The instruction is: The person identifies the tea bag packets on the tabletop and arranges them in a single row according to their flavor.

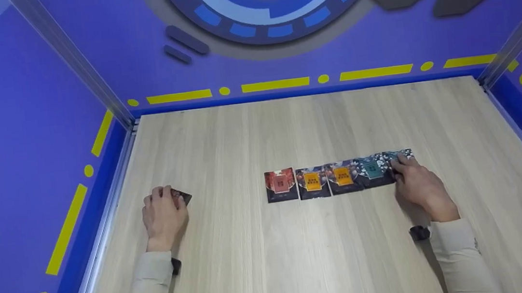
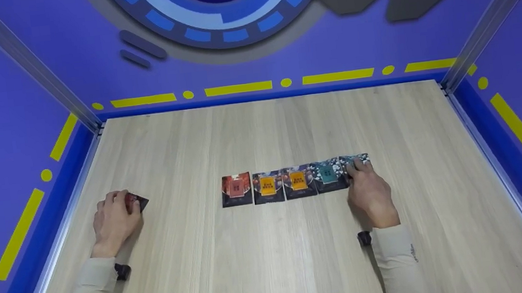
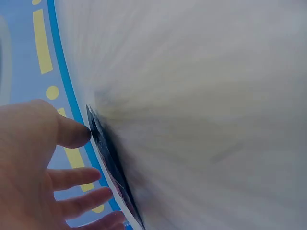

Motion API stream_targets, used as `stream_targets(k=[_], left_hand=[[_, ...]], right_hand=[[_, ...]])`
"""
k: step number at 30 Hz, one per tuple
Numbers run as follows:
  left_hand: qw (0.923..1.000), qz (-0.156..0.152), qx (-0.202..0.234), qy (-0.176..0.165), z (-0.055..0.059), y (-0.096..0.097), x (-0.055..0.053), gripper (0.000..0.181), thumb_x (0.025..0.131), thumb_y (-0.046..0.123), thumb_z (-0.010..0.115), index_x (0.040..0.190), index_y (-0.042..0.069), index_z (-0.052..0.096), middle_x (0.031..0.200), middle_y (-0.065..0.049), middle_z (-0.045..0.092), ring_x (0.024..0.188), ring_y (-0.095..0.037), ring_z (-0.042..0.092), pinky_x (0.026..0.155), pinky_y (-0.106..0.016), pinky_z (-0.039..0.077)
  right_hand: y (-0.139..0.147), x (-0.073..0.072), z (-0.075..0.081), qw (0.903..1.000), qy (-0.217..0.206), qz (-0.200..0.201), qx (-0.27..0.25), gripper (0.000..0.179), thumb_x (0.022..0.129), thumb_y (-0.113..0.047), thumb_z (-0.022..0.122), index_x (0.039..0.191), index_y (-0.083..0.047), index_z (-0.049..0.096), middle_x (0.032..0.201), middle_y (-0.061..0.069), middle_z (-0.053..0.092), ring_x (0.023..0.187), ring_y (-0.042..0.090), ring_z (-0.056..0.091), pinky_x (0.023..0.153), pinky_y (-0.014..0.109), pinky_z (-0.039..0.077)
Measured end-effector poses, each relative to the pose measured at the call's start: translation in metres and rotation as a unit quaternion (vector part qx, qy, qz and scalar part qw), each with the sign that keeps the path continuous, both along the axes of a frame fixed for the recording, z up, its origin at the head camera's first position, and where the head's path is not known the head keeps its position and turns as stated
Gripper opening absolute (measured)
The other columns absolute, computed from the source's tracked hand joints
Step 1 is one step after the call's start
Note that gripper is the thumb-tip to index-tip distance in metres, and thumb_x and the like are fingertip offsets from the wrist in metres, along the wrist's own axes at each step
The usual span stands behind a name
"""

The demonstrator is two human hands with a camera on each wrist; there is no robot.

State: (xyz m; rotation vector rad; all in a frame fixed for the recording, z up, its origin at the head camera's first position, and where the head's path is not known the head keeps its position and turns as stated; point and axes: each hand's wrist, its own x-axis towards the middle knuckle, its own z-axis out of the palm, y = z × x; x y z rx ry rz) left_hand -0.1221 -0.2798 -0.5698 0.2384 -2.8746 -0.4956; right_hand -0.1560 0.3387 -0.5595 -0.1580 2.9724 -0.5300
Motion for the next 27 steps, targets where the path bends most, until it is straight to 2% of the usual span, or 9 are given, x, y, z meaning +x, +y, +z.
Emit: stream_targets(k=[7, 18, 27], left_hand=[[1.0, 0.003, -0.001, -0.009, 0.002, 0.003, 0.0, 0.042, 0.101, 0.023, 0.063, 0.129, -0.008, 0.065, 0.136, -0.034, 0.059, 0.12, -0.059, 0.057, 0.091, -0.071, 0.053], [0.9998, -0.005, -0.004, -0.018, 0.0, 0.007, -0.001, 0.042, 0.101, 0.022, 0.062, 0.128, -0.011, 0.064, 0.136, -0.035, 0.058, 0.12, -0.06, 0.056, 0.092, -0.07, 0.054], [0.9979, -0.034, -0.036, -0.042, 0.001, 0.016, -0.005, 0.043, 0.106, 0.021, 0.058, 0.137, -0.009, 0.062, 0.142, -0.035, 0.055, 0.123, -0.057, 0.056, 0.092, -0.068, 0.056]], right_hand=[[-0.001, 0.0, 0.0, 1.0, 0.001, -0.002, 0.001, 0.051, 0.107, -0.009, 0.05, 0.155, 0.007, 0.047, 0.164, 0.036, 0.036, 0.145, 0.063, 0.038, 0.108, 0.074, 0.043], [0.0, -0.001, 0.0, 1.0, 0.004, 0.0, 0.004, 0.051, 0.106, -0.008, 0.05, 0.155, 0.007, 0.048, 0.163, 0.037, 0.036, 0.145, 0.063, 0.037, 0.109, 0.075, 0.042], [0.0, 0.001, 0.001, 1.0, 0.003, 0.001, 0.002, 0.051, 0.106, -0.008, 0.051, 0.155, 0.007, 0.047, 0.163, 0.037, 0.036, 0.144, 0.064, 0.038, 0.107, 0.075, 0.044]])
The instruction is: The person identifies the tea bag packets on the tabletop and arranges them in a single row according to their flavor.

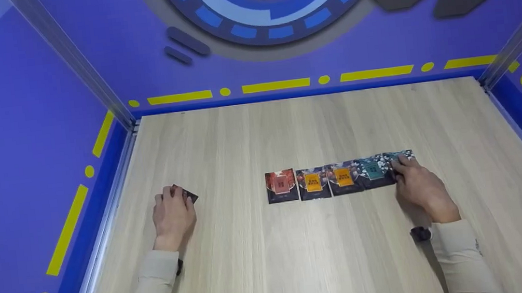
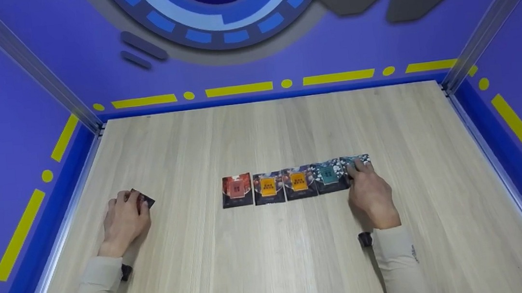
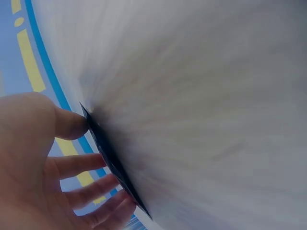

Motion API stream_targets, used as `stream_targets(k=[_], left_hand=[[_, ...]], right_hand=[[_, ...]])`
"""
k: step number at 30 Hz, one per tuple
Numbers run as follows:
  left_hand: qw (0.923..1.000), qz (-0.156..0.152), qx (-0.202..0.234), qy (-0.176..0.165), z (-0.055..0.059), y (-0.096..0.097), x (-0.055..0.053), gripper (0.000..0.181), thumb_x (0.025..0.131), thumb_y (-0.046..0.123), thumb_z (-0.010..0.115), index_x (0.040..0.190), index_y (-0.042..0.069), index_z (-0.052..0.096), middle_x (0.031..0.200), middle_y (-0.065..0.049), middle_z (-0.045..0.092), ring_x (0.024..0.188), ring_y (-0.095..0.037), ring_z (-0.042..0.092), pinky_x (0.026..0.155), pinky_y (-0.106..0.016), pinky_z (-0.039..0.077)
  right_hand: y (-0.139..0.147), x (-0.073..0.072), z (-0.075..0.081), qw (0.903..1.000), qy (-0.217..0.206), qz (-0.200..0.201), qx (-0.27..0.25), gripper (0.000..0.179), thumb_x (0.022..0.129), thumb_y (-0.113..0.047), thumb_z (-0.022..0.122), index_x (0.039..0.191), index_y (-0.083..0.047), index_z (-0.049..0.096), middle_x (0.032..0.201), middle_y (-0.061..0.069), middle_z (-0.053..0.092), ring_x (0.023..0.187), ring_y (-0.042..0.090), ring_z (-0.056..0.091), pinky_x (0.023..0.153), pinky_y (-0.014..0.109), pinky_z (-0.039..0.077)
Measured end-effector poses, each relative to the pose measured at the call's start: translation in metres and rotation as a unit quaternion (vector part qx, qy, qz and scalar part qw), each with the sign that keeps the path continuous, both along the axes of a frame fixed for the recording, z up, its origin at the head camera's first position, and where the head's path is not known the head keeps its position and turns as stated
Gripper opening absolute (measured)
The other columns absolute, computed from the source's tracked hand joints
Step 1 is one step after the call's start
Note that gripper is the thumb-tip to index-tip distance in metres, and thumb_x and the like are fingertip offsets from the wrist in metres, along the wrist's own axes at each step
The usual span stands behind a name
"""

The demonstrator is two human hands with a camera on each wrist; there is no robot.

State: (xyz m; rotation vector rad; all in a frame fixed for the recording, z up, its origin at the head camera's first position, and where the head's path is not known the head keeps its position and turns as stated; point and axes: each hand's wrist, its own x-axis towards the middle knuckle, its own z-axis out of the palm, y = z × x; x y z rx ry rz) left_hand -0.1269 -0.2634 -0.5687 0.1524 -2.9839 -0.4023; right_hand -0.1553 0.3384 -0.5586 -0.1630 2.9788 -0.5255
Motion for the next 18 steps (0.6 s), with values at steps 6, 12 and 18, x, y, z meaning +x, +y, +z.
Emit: stream_targets(k=[6, 12, 18], left_hand=[[0.9994, -0.034, 0.001, 0.007, -0.001, 0.007, -0.003, 0.044, 0.105, 0.019, 0.059, 0.141, -0.006, 0.062, 0.145, -0.03, 0.056, 0.129, -0.057, 0.056, 0.1, -0.067, 0.053], [0.9967, -0.075, 0.019, 0.025, -0.003, 0.015, -0.006, 0.042, 0.104, 0.015, 0.061, 0.142, -0.004, 0.064, 0.146, -0.027, 0.058, 0.132, -0.053, 0.055, 0.104, -0.064, 0.052], [0.9916, -0.124, 0.022, 0.032, -0.004, 0.029, -0.013, 0.044, 0.104, 0.014, 0.062, 0.143, -0.005, 0.063, 0.148, -0.025, 0.059, 0.134, -0.051, 0.055, 0.11, -0.061, 0.05]], right_hand=[[0.0, 0.0, 0.0, 1.0, 0.001, -0.003, -0.005, 0.052, 0.107, -0.009, 0.05, 0.156, 0.007, 0.046, 0.164, 0.036, 0.035, 0.143, 0.064, 0.039, 0.108, 0.075, 0.043], [0.001, 0.0, 0.0, 1.0, 0.0, 0.002, -0.007, 0.051, 0.107, -0.01, 0.05, 0.156, 0.007, 0.047, 0.163, 0.037, 0.036, 0.143, 0.064, 0.039, 0.108, 0.076, 0.043], [0.0, 0.001, 0.0, 1.0, 0.001, 0.002, -0.008, 0.051, 0.108, -0.01, 0.05, 0.156, 0.007, 0.047, 0.163, 0.036, 0.036, 0.145, 0.063, 0.037, 0.11, 0.075, 0.041]])
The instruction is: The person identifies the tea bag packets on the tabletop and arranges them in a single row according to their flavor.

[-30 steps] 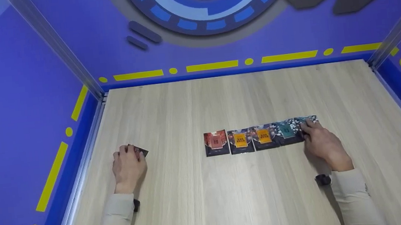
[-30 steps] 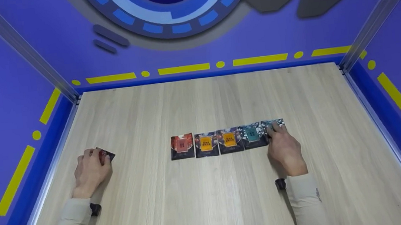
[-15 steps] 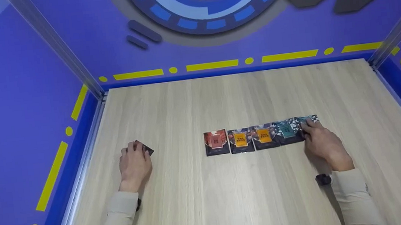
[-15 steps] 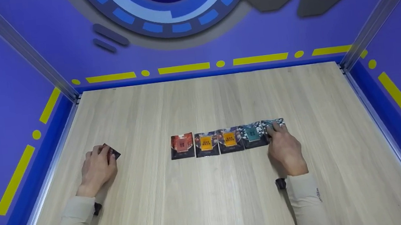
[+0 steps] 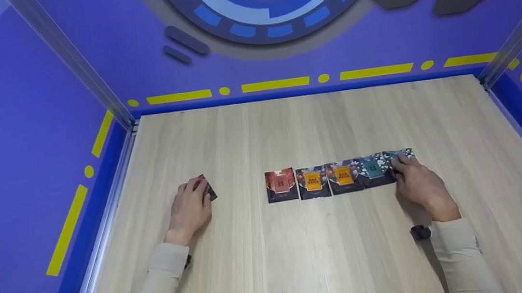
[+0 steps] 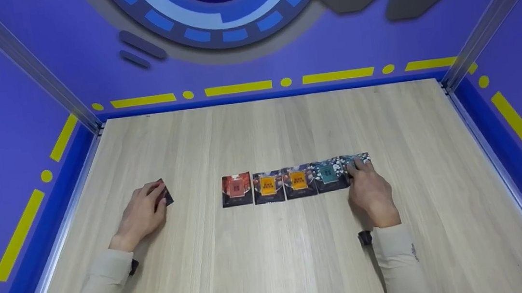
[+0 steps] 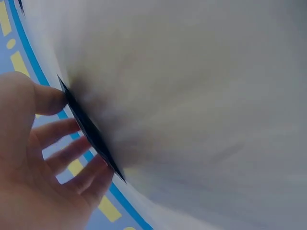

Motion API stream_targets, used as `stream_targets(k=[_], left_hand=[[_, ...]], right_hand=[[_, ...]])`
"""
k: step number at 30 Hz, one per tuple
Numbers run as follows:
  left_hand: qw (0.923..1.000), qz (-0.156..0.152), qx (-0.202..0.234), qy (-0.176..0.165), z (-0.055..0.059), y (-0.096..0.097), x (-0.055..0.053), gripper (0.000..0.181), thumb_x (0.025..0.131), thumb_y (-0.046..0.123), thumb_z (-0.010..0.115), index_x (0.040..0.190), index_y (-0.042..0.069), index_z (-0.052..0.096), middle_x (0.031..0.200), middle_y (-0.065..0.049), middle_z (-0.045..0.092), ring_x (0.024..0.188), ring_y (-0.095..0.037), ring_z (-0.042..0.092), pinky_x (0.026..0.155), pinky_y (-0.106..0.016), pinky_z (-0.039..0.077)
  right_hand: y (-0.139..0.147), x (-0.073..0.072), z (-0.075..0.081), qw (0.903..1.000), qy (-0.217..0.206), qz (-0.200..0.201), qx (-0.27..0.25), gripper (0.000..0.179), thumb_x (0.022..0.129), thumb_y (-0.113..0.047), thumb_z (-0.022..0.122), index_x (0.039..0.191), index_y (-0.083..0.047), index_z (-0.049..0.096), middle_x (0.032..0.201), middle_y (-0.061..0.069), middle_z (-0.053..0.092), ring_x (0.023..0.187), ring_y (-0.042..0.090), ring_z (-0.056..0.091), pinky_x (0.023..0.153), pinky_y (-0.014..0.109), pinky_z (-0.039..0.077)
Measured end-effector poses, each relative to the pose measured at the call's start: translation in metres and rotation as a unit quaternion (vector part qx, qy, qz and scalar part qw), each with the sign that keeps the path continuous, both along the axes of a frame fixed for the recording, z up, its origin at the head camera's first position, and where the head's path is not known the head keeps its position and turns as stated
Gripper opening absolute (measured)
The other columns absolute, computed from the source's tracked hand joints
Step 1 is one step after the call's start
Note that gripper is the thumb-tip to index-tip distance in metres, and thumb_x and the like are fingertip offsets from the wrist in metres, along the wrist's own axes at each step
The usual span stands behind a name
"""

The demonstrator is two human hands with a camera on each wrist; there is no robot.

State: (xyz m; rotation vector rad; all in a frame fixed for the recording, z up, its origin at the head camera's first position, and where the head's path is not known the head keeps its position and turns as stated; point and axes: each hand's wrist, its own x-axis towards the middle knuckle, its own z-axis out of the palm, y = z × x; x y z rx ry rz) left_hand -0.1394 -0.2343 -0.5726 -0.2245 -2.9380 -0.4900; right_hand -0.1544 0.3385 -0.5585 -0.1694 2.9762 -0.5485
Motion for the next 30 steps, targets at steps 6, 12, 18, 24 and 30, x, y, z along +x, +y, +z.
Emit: stream_targets(k=[6, 12, 18, 24, 30], left_hand=[[0.9985, -0.054, 0.007, -0.002, 0.0, 0.014, -0.006, 0.044, 0.103, 0.013, 0.064, 0.144, -0.002, 0.064, 0.149, -0.02, 0.06, 0.136, -0.046, 0.054, 0.113, -0.059, 0.049], [0.9959, -0.087, 0.022, -0.011, 0.0, 0.026, -0.009, 0.043, 0.103, 0.013, 0.063, 0.145, 0.002, 0.065, 0.149, -0.017, 0.061, 0.137, -0.041, 0.055, 0.115, -0.056, 0.048], [0.9938, -0.109, 0.021, -0.009, -0.002, 0.036, -0.011, 0.043, 0.103, 0.013, 0.063, 0.146, 0.004, 0.065, 0.15, -0.015, 0.061, 0.138, -0.04, 0.055, 0.116, -0.055, 0.047], [0.9907, -0.134, 0.019, 0.002, -0.002, 0.048, -0.015, 0.043, 0.104, 0.015, 0.063, 0.146, 0.004, 0.065, 0.149, -0.015, 0.062, 0.137, -0.039, 0.057, 0.116, -0.054, 0.048], [0.9888, -0.148, 0.018, 0.0, -0.004, 0.055, -0.016, 0.043, 0.105, 0.017, 0.062, 0.146, 0.004, 0.065, 0.15, -0.013, 0.062, 0.138, -0.037, 0.057, 0.116, -0.053, 0.048]], right_hand=[[-0.001, 0.0, 0.0, 1.0, -0.005, -0.001, -0.002, 0.052, 0.108, -0.011, 0.049, 0.156, 0.007, 0.046, 0.165, 0.036, 0.034, 0.147, 0.063, 0.035, 0.113, 0.075, 0.039], [0.001, -0.003, 0.0, 0.9999, -0.004, 0.005, 0.008, 0.051, 0.107, -0.009, 0.05, 0.156, 0.007, 0.047, 0.164, 0.036, 0.035, 0.145, 0.062, 0.038, 0.109, 0.074, 0.043], [0.002, -0.002, -0.001, 0.9998, -0.016, 0.003, 0.011, 0.052, 0.108, -0.011, 0.05, 0.157, 0.006, 0.046, 0.165, 0.035, 0.033, 0.146, 0.062, 0.038, 0.109, 0.074, 0.044], [0.003, -0.002, -0.001, 0.9999, -0.011, 0.003, 0.006, 0.052, 0.107, -0.01, 0.05, 0.156, 0.007, 0.046, 0.164, 0.036, 0.035, 0.145, 0.063, 0.038, 0.108, 0.074, 0.044], [0.003, -0.002, 0.0, 0.9999, -0.012, 0.005, 0.007, 0.052, 0.108, -0.011, 0.05, 0.157, 0.006, 0.046, 0.165, 0.035, 0.034, 0.144, 0.063, 0.039, 0.107, 0.074, 0.045]])
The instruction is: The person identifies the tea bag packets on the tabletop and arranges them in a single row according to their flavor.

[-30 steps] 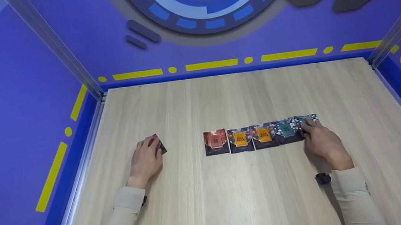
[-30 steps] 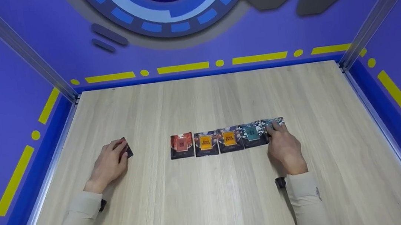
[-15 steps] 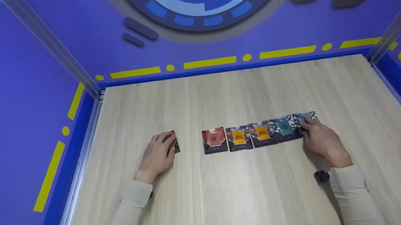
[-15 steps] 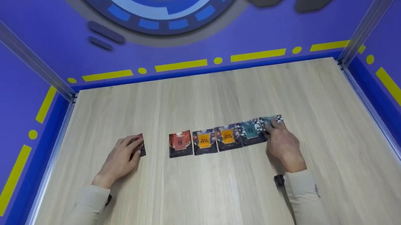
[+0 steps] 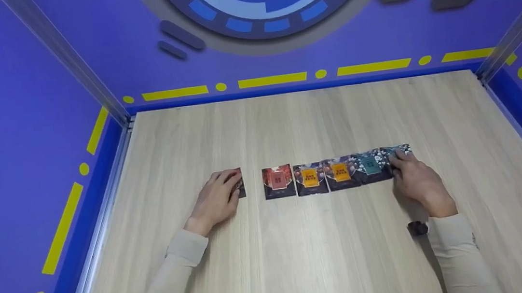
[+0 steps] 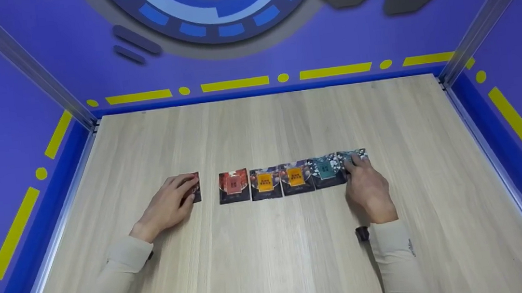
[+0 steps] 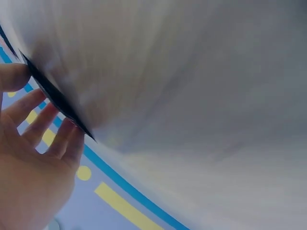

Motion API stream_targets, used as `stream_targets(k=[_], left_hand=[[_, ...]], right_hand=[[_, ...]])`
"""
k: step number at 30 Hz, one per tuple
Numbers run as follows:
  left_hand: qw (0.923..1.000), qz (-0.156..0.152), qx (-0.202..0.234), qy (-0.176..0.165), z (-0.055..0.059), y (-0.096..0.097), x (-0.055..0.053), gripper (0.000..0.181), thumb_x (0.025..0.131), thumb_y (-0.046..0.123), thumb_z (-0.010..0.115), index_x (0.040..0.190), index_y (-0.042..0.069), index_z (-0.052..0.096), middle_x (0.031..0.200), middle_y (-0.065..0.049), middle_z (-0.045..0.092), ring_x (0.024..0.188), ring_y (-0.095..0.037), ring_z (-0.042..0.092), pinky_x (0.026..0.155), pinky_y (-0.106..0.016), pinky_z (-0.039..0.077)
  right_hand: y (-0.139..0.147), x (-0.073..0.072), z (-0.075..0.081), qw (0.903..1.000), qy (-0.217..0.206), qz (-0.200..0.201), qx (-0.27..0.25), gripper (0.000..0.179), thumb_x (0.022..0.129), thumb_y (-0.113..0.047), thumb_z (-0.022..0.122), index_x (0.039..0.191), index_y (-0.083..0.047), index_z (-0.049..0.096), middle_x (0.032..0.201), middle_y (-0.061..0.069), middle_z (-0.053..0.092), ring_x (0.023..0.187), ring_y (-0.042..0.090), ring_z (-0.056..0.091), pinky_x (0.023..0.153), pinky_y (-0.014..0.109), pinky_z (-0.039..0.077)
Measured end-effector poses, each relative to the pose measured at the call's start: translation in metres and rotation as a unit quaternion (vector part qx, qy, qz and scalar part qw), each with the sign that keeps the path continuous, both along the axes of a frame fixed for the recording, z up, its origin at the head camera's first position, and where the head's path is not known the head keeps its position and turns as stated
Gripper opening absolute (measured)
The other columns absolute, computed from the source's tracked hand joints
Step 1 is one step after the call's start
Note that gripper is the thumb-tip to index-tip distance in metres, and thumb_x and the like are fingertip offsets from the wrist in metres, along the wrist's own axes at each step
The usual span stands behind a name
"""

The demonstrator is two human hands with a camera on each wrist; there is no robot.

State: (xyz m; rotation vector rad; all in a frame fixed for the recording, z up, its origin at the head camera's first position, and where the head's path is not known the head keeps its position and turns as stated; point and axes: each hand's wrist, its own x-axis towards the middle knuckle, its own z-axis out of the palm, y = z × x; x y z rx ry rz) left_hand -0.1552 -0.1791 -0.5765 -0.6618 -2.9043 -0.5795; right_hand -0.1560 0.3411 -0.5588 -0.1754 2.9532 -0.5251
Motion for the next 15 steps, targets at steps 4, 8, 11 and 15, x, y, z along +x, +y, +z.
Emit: stream_targets(k=[4, 8, 11, 15], left_hand=[[1.0, 0.0, 0.0, -0.003, 0.001, 0.004, 0.0, 0.043, 0.104, 0.015, 0.062, 0.145, 0.004, 0.065, 0.149, -0.013, 0.063, 0.138, -0.037, 0.057, 0.117, -0.053, 0.047], [0.9999, -0.005, -0.003, -0.016, 0.002, 0.01, 0.0, 0.044, 0.104, 0.015, 0.062, 0.147, 0.005, 0.064, 0.15, -0.012, 0.062, 0.14, -0.035, 0.055, 0.119, -0.052, 0.046], [0.9996, -0.015, -0.002, -0.022, 0.004, 0.015, -0.001, 0.044, 0.105, 0.015, 0.061, 0.147, 0.004, 0.064, 0.15, -0.012, 0.061, 0.141, -0.035, 0.054, 0.119, -0.052, 0.046], [0.9994, -0.022, -0.007, -0.027, 0.004, 0.021, -0.002, 0.045, 0.104, 0.015, 0.062, 0.148, 0.005, 0.063, 0.151, -0.011, 0.061, 0.141, -0.034, 0.054, 0.119, -0.052, 0.046]], right_hand=[[0.0, 0.0, 0.0, 1.0, 0.0, 0.0, 0.0, 0.051, 0.108, -0.011, 0.05, 0.156, 0.007, 0.046, 0.165, 0.035, 0.034, 0.144, 0.063, 0.04, 0.107, 0.074, 0.045], [0.001, 0.0, 0.001, 1.0, 0.0, 0.001, -0.001, 0.052, 0.107, -0.01, 0.05, 0.156, 0.007, 0.047, 0.164, 0.036, 0.034, 0.144, 0.064, 0.039, 0.105, 0.075, 0.045], [0.002, 0.0, 0.001, 1.0, 0.001, 0.005, -0.004, 0.052, 0.107, -0.009, 0.05, 0.156, 0.007, 0.047, 0.164, 0.036, 0.035, 0.145, 0.064, 0.035, 0.107, 0.076, 0.044], [0.001, -0.001, 0.0, 1.0, 0.003, 0.005, -0.006, 0.052, 0.107, -0.01, 0.051, 0.156, 0.007, 0.047, 0.164, 0.036, 0.035, 0.146, 0.064, 0.034, 0.109, 0.076, 0.042]])
